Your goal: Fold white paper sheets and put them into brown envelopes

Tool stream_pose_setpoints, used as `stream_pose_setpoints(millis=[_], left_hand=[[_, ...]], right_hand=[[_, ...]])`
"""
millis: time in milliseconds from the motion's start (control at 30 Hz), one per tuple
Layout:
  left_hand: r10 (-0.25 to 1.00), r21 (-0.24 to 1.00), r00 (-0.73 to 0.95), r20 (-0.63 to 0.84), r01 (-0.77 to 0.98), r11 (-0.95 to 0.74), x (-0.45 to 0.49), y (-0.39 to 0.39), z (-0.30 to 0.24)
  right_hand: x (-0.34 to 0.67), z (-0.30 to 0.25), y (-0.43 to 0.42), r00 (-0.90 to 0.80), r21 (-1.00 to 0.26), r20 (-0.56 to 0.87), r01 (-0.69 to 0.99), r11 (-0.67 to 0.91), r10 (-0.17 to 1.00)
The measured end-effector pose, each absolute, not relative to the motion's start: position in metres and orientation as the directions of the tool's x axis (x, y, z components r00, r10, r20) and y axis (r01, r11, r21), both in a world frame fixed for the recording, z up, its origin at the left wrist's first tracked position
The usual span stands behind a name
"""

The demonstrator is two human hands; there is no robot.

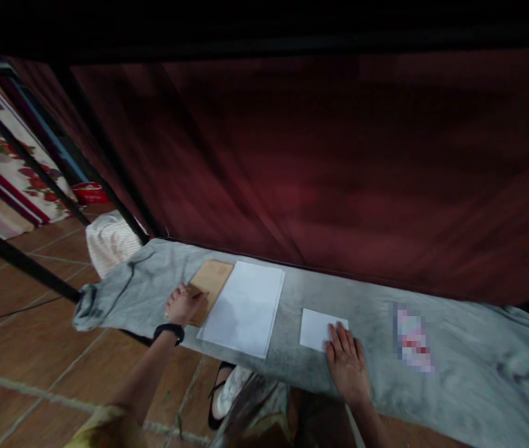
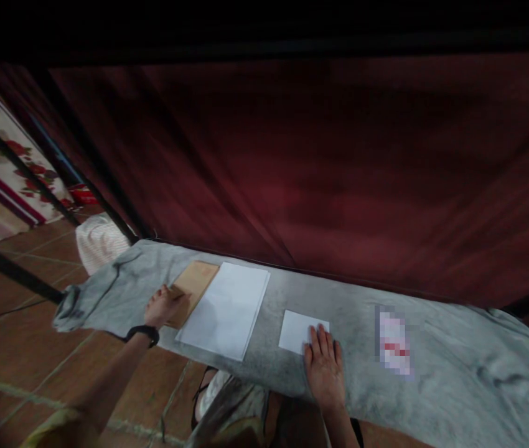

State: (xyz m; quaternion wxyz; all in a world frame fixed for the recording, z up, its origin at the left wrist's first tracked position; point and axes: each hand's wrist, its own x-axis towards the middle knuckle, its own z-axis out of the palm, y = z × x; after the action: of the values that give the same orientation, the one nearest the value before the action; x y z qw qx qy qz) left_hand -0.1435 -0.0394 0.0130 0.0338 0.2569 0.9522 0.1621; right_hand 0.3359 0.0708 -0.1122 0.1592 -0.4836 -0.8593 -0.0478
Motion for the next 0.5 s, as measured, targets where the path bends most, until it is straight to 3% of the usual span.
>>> stream_pose_setpoints(millis=[100, 333, 500], left_hand=[[0.528, 0.326, -0.848, -0.044, 0.487, 0.810, -0.161, -0.058, 0.010], [0.552, 0.319, -0.829, 0.094, 0.550, 0.772, -0.153, -0.068, 0.025], [0.401, 0.505, -0.914, 0.056, 0.373, 0.779, -0.155, -0.069, 0.048]], right_hand=[[0.334, -0.112, 0.072, -0.455, -0.104, 0.320, 0.855, 0.508, 0.831], [0.333, -0.109, 0.073, -0.434, -0.118, 0.306, 0.866, 0.485, 0.848], [0.333, -0.108, 0.073, -0.431, -0.114, 0.305, 0.869, 0.482, 0.849]])
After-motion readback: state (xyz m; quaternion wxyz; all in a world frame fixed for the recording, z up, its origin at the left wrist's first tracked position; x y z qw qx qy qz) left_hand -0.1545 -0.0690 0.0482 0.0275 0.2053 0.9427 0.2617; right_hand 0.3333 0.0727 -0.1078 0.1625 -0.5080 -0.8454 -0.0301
